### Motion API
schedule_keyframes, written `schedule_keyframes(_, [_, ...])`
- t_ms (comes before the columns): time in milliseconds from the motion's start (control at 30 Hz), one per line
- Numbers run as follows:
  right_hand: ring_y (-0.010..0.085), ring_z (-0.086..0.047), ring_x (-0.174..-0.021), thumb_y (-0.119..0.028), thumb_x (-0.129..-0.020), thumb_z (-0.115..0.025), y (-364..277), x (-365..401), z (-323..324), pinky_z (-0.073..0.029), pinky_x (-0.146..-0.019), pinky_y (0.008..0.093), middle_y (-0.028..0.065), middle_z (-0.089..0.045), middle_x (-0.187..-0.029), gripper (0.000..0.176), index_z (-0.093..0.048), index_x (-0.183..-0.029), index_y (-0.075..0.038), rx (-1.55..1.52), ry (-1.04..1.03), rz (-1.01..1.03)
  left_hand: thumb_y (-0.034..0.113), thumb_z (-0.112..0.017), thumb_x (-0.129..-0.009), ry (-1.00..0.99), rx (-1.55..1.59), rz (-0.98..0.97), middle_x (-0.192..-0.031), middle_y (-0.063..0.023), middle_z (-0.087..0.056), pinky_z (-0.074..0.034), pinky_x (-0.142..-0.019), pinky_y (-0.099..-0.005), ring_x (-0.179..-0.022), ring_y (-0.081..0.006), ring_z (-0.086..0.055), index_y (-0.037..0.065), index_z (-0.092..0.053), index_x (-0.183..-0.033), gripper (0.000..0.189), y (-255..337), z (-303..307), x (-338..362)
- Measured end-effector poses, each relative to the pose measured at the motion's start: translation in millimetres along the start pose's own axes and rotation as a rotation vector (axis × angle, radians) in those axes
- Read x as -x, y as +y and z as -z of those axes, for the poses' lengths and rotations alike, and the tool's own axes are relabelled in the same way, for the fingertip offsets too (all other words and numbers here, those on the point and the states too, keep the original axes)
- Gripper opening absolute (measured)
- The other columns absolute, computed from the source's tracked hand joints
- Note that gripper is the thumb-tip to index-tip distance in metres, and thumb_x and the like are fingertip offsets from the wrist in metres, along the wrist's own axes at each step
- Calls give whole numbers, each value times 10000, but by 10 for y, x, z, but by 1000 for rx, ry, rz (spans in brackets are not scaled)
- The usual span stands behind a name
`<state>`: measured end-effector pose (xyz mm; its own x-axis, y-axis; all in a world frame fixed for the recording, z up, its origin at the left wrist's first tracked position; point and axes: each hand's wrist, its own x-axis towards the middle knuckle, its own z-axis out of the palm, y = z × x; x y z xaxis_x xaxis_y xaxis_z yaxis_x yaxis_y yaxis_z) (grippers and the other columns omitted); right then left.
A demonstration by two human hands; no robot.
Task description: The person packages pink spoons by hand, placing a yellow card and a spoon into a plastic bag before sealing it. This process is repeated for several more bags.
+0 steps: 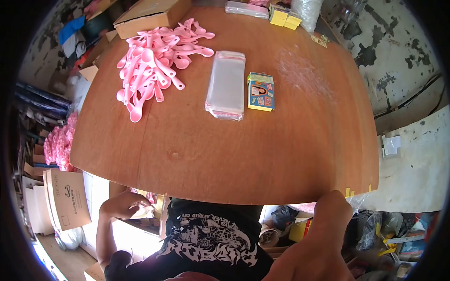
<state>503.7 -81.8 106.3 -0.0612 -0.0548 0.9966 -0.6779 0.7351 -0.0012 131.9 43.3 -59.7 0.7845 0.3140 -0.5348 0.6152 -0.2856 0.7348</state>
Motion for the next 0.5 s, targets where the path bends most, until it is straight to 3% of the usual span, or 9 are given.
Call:
schedule_keyframes(67, [170,-603,-491,45,-846,-601,37,-79,36,-600,-653,360,70,-594,-552,343,-553,-523,-63,-32,16,-170,-93,-519,-779,192,-225,203,-1104,-136,-675,-498,-939,-372,-1046,-334,-636,40,-639,-1136,400,-327,-107,133])
schedule_keyframes(133, [177,-600,-476,41,-836,-609,70,-142,70,-598,-627,361,77,-590,-539,338,-552,-519,-62,-64,28,-276,-83,-533,-764,347,-195,431,-1086,-151,-672,-477,-963,-366,-1116,-330,-596,60,-657,-1096,382,-795,-170,204])
schedule_keyframes(200, [184,-597,-462,36,-826,-618,91,-197,77,-597,-601,362,84,-586,-526,334,-551,-514,-62,-91,34,-344,-23,-581,-772,380,-202,525,-1202,-157,-625,-477,-959,-397,-1137,-314,-588,55,-617,-1153,390,-1302,-279,285])
schedule_keyframes(267, [190,-593,-448,32,-817,-626,114,-232,85,-595,-575,363,91,-582,-513,330,-550,-510,-61,-110,38,-403,99,-672,-787,390,-676,855,-1376,-150,-503,-454,-997,-436,-1191,-368,-540,101,-507,-1303,541,-1635,-420,266])
schedule_keyframes(300, [194,-592,-441,30,-812,-630,139,-245,98,-594,-562,364,94,-580,-507,328,-549,-508,-61,-118,38,-435,200,-701,-803,296,-506,868,-1509,-134,-346,-438,-1016,-469,-1226,-420,-500,113,-385,-1393,675,-1665,-377,209])
schedule_keyframes(333, [197,-590,-434,27,-807,-635,151,-248,120,-594,-549,364,98,-578,-500,326,-549,-505,-60,-116,43,-465,203,-662,-836,362,-381,736,-1422,-164,-457,-447,-1009,-450,-1222,-382,-513,78,-476,-1325,538,-1168,-291,130])
schedule_keyframes(400, [200,-589,-427,25,-802,-639,194,-209,212,-593,-536,365,101,-576,-494,324,-548,-503,-60,-107,37,-505,216,-620,-876,271,-263,482,-1268,-181,-581,-471,-963,-427,-1163,-342,-561,66,-559,-1248,406,-1241,-392,-51])
schedule_keyframes(467, [246,-602,-570,-124,-692,-766,238,-37,468,-524,-566,352,76,-619,-646,199,-594,-611,-67,597,-184,-729,208,-574,-919,124,-313,220,-1108,-167,-657,-479,-923,-415,-1092,-314,-604,58,-609,-1184,307,-500,-341,-204])
schedule_keyframes(500, [270,-609,-642,-199,-637,-830,277,71,630,-489,-581,345,64,-640,-723,251,-617,-665,-71,953,-297,-820,196,-569,-925,33,-233,82,-1086,-157,-664,-486,-892,-418,-1047,-322,-618,46,-606,-1171,290,-28,-247,-252])
